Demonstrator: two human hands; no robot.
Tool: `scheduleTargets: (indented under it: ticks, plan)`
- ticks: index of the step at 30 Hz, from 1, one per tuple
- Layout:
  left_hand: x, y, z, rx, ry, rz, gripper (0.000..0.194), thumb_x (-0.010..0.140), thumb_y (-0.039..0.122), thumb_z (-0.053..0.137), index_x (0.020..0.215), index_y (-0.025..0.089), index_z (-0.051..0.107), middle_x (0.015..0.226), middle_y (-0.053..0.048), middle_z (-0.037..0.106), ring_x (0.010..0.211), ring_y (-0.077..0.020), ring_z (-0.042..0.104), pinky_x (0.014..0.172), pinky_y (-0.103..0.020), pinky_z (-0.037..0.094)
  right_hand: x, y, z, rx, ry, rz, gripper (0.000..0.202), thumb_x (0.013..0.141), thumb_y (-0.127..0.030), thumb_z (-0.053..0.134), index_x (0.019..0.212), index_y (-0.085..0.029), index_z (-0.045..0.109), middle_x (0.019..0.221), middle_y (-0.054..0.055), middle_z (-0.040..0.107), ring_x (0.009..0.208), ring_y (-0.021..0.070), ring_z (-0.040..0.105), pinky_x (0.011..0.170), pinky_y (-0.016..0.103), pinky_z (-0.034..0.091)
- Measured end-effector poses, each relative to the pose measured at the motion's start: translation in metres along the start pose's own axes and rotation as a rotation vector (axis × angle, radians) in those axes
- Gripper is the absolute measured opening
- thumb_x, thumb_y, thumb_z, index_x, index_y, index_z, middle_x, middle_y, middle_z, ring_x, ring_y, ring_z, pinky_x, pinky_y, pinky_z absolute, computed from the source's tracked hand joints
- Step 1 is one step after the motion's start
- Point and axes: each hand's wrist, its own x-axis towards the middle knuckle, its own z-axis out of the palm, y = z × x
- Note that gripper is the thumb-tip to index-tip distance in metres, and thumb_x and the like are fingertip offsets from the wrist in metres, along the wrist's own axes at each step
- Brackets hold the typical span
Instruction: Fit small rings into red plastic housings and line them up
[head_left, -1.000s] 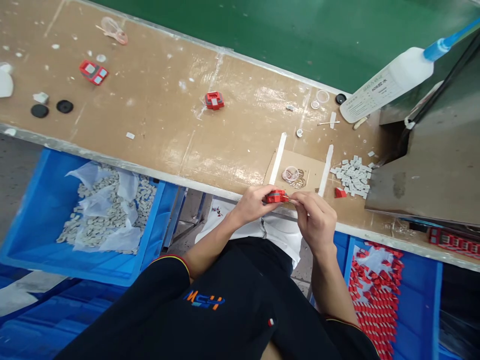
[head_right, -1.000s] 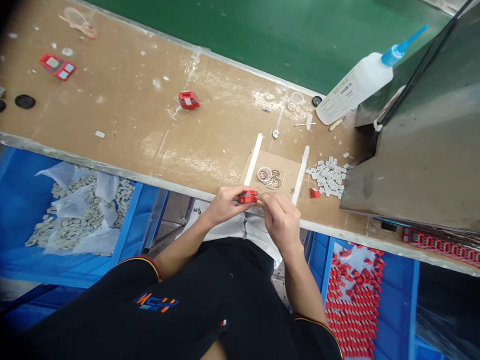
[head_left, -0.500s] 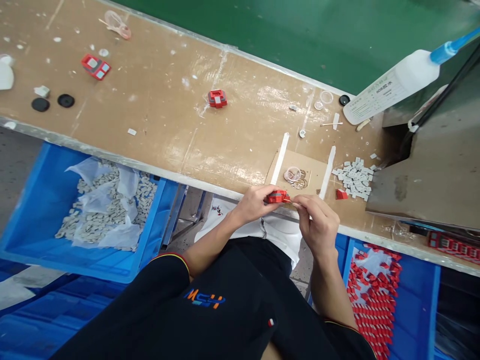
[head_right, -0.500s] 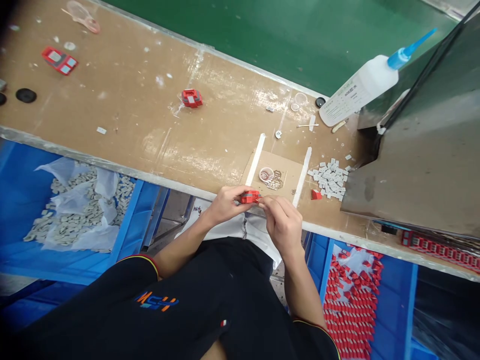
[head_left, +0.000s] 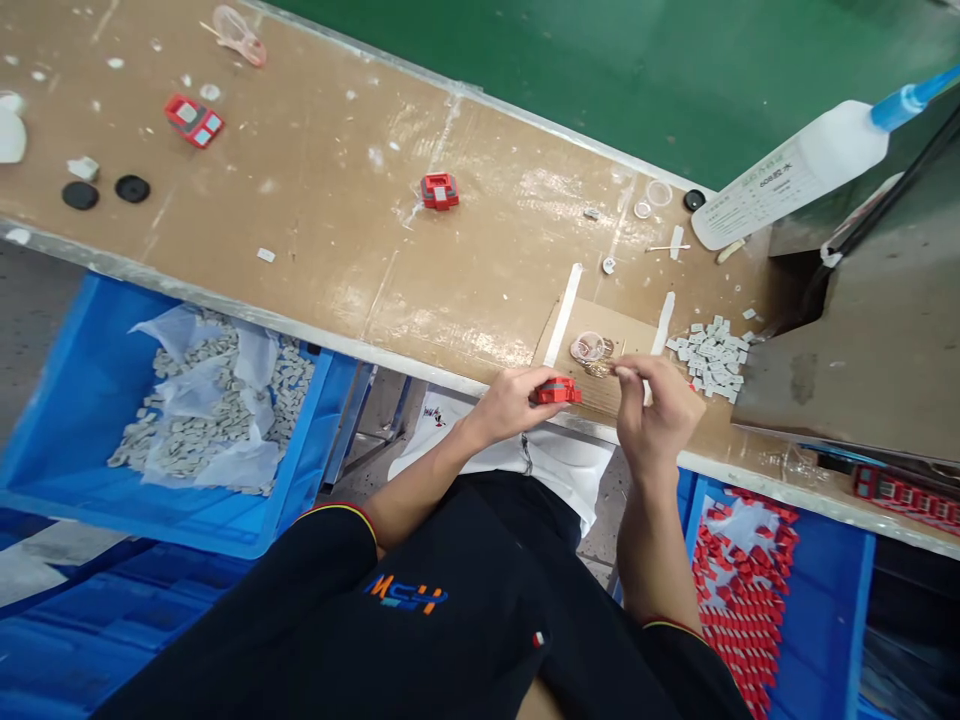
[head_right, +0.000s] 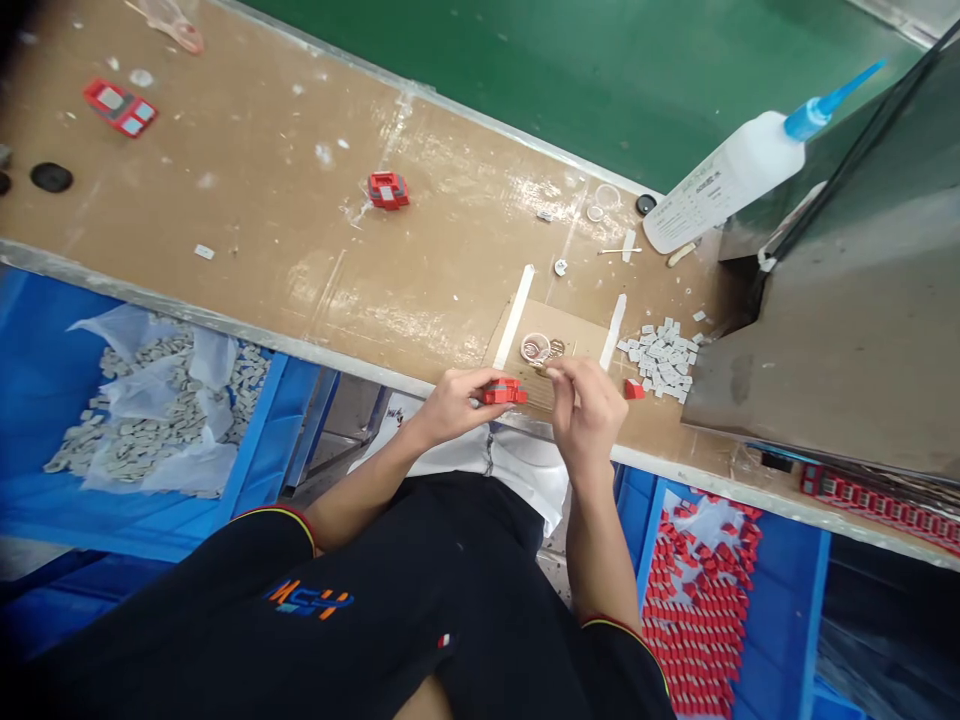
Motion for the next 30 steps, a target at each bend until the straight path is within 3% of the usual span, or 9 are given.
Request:
scheduleTargets:
  ticks: [5, 9, 23, 30]
  plan:
    - [0.000, -0.001, 0.000, 0.016, -0.007, -0.025, 0.020, 0.089, 0.029, 0.070, 0.103, 0.015, 0.070, 0.082, -0.003, 0.070, 0.069, -0.0128, 0.062, 0.068, -0.026, 0.057, 0.007, 0.029, 0.022, -0.044, -0.018, 0.045, 0.021, 0.101, -0.023, 0.054, 0.082, -0.021, 0.065, 0.082, 0.004, 0.070, 0.075, 0.0174, 0.067, 0.068, 0.030, 0.052]
    - [0.000, 0.000, -0.001, 0.009, -0.004, -0.035, 0.019, 0.088, 0.030, 0.069, 0.101, 0.015, 0.071, 0.081, -0.003, 0.070, 0.068, -0.0128, 0.061, 0.067, -0.025, 0.056, 0.002, 0.035, 0.024, -0.048, -0.045, 0.041, 0.020, 0.101, -0.022, 0.054, 0.084, -0.021, 0.065, 0.083, 0.004, 0.069, 0.076, 0.0167, 0.066, 0.068, 0.029, 0.051]
    - [0.001, 0.004, -0.001, 0.010, -0.006, -0.026, 0.019, 0.089, 0.027, 0.070, 0.101, 0.013, 0.071, 0.082, -0.004, 0.071, 0.069, -0.0127, 0.062, 0.068, -0.025, 0.057, 0.001, 0.009, 0.007, 0.106, 0.055, 0.161, 0.021, 0.101, -0.028, 0.055, 0.085, -0.021, 0.067, 0.076, 0.003, 0.072, 0.071, 0.0178, 0.069, 0.064, 0.030, 0.054]
    - [0.001, 0.002, -0.002, -0.036, -0.021, -0.011, 0.023, 0.090, 0.029, 0.069, 0.107, 0.013, 0.071, 0.088, -0.006, 0.074, 0.073, -0.0134, 0.065, 0.068, -0.025, 0.059, -0.008, -0.010, -0.011, 0.106, -0.085, 0.051, 0.017, 0.100, -0.020, 0.055, 0.088, -0.021, 0.066, 0.079, 0.003, 0.074, 0.075, 0.0170, 0.072, 0.069, 0.029, 0.057]
